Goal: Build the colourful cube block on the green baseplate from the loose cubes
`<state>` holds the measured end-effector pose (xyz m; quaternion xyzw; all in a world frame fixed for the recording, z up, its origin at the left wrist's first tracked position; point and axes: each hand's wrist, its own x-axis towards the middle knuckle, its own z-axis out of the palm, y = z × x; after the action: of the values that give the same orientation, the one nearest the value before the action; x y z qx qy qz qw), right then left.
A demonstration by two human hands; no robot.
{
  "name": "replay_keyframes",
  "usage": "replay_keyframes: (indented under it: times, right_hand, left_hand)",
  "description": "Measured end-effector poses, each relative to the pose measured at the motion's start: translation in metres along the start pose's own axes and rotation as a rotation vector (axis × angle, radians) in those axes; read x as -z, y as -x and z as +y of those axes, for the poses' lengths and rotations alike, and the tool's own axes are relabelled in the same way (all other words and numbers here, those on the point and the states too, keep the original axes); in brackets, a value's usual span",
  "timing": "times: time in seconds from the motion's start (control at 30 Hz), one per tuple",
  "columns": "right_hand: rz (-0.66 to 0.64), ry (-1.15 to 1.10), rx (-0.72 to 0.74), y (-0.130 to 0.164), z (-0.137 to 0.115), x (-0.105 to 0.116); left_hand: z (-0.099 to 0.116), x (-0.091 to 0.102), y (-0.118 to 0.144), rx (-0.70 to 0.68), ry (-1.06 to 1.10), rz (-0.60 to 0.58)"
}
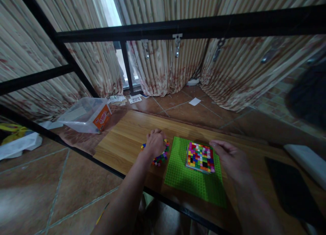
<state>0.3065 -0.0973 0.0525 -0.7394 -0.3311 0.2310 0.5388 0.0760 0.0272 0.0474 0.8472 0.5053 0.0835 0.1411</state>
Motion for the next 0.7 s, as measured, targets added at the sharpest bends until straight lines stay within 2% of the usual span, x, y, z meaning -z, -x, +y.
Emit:
replay_keyframes:
  times: [0.2, 0.3, 0.37, 0.47, 0.53, 0.6, 0.7]
  right_hand:
    - [-0.002, 0.005, -0.001, 0.0, -0.002, 0.0]
    - [-0.005, -0.018, -0.011, 0.0, -0.004, -0.002]
    - [-0.003, -0.036, -0.012, 0.001, -0.005, -0.003]
    - [0.003, -0.068, 0.019, 0.003, -0.008, -0.007]
    - [-0.023, -0.112, 0.05, 0.006, -0.011, -0.011]
    - [-0.069, -0.13, 0.083, 0.011, -0.014, -0.015]
    - [-0.123, -0.049, 0.172, 0.018, -0.02, -0.02]
  left_hand:
    - [0.0, 0.007, 0.002, -0.019, 0.021, 0.065]
    - [-0.002, 0.01, 0.0, 0.003, 0.153, 0.093]
    - [-0.002, 0.01, -0.002, 0.03, 0.396, 0.128]
    - [0.004, 0.008, -0.002, 0.12, 0.941, 0.2]
    - [0.013, 0.007, 0.002, 0.201, 1.271, 0.19]
    - [0.023, 0.007, 0.007, 0.264, 1.49, 0.123]
    - [0.04, 0.009, 0.016, 0.282, 1.642, 0.065]
